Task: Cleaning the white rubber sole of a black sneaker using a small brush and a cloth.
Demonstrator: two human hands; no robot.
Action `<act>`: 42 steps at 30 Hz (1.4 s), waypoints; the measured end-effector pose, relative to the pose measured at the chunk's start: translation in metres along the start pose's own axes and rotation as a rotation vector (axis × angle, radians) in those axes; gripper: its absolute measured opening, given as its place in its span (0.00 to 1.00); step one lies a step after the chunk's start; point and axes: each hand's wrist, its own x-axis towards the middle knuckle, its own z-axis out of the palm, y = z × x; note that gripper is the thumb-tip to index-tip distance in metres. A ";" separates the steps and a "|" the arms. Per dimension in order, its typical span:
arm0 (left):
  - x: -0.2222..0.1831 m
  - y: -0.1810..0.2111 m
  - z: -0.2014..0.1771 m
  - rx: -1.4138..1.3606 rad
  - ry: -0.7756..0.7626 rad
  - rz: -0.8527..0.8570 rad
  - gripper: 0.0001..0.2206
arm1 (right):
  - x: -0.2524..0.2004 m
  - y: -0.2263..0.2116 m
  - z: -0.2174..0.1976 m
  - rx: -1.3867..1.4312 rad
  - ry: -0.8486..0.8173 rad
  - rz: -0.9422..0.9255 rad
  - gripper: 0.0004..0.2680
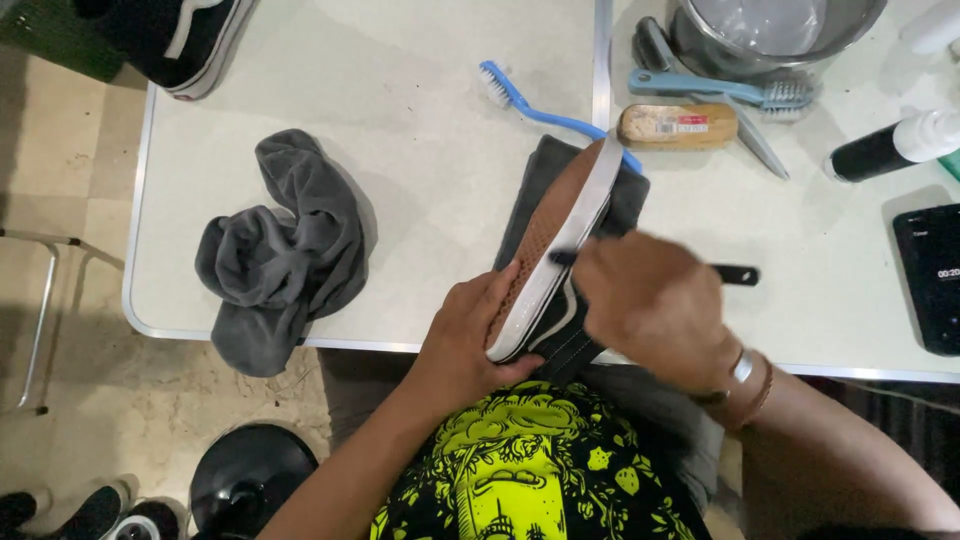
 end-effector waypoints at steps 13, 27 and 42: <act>0.001 0.000 -0.001 0.029 -0.050 -0.003 0.52 | 0.009 0.012 0.000 -0.076 0.011 -0.224 0.09; -0.001 0.004 -0.004 0.055 -0.078 0.016 0.52 | -0.007 0.130 0.055 -0.050 -0.131 -0.047 0.06; 0.002 0.003 -0.005 0.025 -0.076 -0.013 0.52 | -0.016 0.123 0.058 0.188 -0.081 0.140 0.06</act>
